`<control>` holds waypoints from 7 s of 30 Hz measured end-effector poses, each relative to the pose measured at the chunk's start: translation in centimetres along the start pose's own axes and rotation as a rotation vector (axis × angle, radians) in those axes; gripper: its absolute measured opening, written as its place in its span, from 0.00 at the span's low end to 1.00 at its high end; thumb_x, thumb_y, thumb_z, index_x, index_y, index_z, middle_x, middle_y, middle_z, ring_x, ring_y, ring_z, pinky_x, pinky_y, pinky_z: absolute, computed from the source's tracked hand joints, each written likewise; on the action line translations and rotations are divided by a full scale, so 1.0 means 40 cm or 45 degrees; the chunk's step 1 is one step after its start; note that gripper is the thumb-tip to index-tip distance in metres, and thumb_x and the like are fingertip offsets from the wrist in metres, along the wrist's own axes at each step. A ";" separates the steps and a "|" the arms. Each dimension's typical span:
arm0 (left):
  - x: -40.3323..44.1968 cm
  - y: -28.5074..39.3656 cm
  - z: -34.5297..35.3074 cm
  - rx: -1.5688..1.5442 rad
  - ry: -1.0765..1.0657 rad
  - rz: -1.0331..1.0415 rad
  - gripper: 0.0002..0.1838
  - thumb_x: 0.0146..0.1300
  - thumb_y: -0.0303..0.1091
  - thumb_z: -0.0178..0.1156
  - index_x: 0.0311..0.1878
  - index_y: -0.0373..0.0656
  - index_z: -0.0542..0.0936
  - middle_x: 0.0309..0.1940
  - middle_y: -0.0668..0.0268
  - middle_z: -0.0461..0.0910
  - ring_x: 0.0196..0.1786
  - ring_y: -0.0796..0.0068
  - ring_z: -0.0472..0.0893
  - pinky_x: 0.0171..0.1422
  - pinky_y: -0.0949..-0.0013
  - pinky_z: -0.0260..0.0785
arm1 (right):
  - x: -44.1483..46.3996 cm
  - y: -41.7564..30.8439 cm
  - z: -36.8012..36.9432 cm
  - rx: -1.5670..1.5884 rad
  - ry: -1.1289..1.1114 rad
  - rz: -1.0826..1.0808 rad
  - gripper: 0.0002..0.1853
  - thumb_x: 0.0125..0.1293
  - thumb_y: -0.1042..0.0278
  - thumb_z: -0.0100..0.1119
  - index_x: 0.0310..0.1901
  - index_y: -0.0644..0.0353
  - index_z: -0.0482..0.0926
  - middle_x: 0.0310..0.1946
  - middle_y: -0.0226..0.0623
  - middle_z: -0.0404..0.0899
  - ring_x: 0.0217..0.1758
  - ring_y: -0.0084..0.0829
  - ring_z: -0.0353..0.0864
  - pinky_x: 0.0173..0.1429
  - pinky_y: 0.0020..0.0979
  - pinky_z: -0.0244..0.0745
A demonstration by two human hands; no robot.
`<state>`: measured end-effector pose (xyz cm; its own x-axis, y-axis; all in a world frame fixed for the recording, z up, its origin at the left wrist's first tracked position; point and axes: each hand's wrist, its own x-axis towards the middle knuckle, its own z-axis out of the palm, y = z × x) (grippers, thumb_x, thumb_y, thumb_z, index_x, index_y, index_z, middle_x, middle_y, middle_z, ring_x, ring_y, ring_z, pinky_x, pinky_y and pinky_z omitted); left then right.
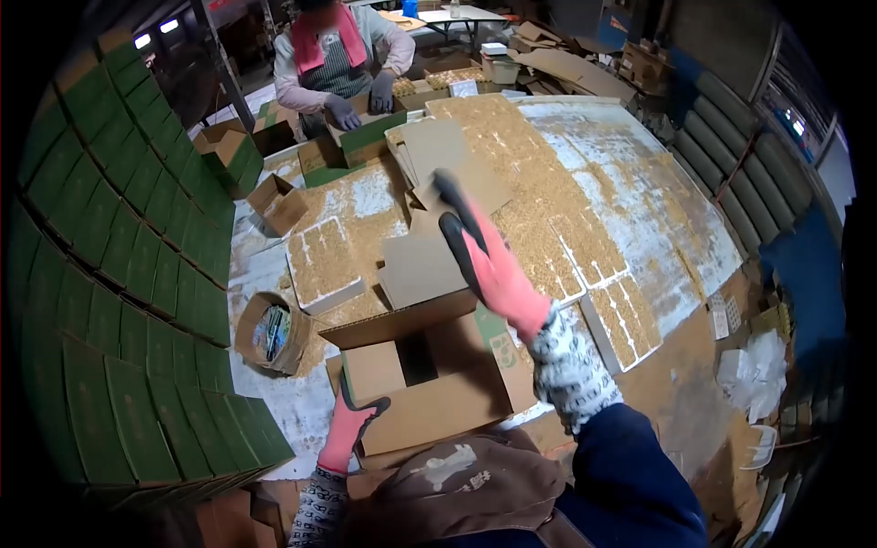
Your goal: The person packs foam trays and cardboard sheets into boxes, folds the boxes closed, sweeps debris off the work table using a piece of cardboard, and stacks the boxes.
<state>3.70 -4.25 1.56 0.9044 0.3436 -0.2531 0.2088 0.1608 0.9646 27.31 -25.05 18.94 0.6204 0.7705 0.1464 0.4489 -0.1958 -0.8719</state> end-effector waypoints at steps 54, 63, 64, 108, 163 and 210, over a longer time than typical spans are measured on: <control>-0.004 0.118 0.050 0.670 0.405 0.107 0.26 0.58 0.40 0.59 0.56 0.37 0.70 0.47 0.47 0.76 0.51 0.51 0.75 0.55 0.61 0.67 | -0.239 0.052 0.020 0.417 -0.027 0.927 0.32 0.57 0.75 0.59 0.64 0.66 0.61 0.48 0.36 0.76 0.45 0.28 0.78 0.50 0.28 0.72; 0.019 0.191 -0.123 0.827 0.052 -0.082 0.28 0.57 0.47 0.59 0.54 0.34 0.72 0.48 0.50 0.76 0.52 0.54 0.75 0.57 0.63 0.66 | -0.167 0.141 0.223 -1.351 -0.670 0.515 0.43 0.47 0.49 0.67 0.58 0.72 0.64 0.29 0.45 0.79 0.33 0.38 0.81 0.35 0.36 0.74; 0.044 0.192 -0.182 0.762 0.167 -0.132 0.25 0.58 0.48 0.59 0.52 0.38 0.75 0.48 0.51 0.76 0.53 0.55 0.75 0.58 0.63 0.65 | -0.124 0.135 0.196 -1.206 -0.713 0.355 0.38 0.48 0.49 0.67 0.56 0.67 0.69 0.31 0.45 0.80 0.34 0.38 0.81 0.38 0.36 0.75; -0.125 0.103 -0.014 0.554 0.570 0.333 0.30 0.53 0.26 0.61 0.60 0.34 0.64 0.59 0.54 0.65 0.63 0.60 0.63 0.66 0.65 0.56 | -0.160 0.091 0.108 -0.703 -0.849 -0.317 0.23 0.60 0.61 0.56 0.58 0.55 0.70 0.54 0.45 0.73 0.54 0.39 0.75 0.57 0.35 0.71; -0.614 0.597 -0.212 1.306 1.980 0.958 0.60 0.42 0.38 0.72 0.69 0.30 0.39 0.68 0.49 0.48 0.70 0.56 0.52 0.72 0.61 0.44 | 0.060 0.101 1.188 0.541 -1.479 0.056 0.31 0.68 0.52 0.46 0.65 0.63 0.55 0.60 0.48 0.62 0.56 0.42 0.69 0.57 0.35 0.66; -0.227 -0.284 -0.028 0.811 0.315 -0.219 0.56 0.47 0.40 0.70 0.68 0.30 0.41 0.68 0.42 0.45 0.72 0.50 0.44 0.74 0.62 0.40 | -0.113 -0.042 0.248 -0.385 0.014 0.190 0.38 0.56 0.56 0.58 0.61 0.75 0.56 0.58 0.63 0.60 0.63 0.54 0.61 0.66 0.41 0.58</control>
<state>-7.30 -8.14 -7.20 0.7432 0.5747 -0.3426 0.5872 -0.3149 0.7457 17.38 -22.20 15.10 0.6999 0.7134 0.0342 0.5220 -0.4782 -0.7063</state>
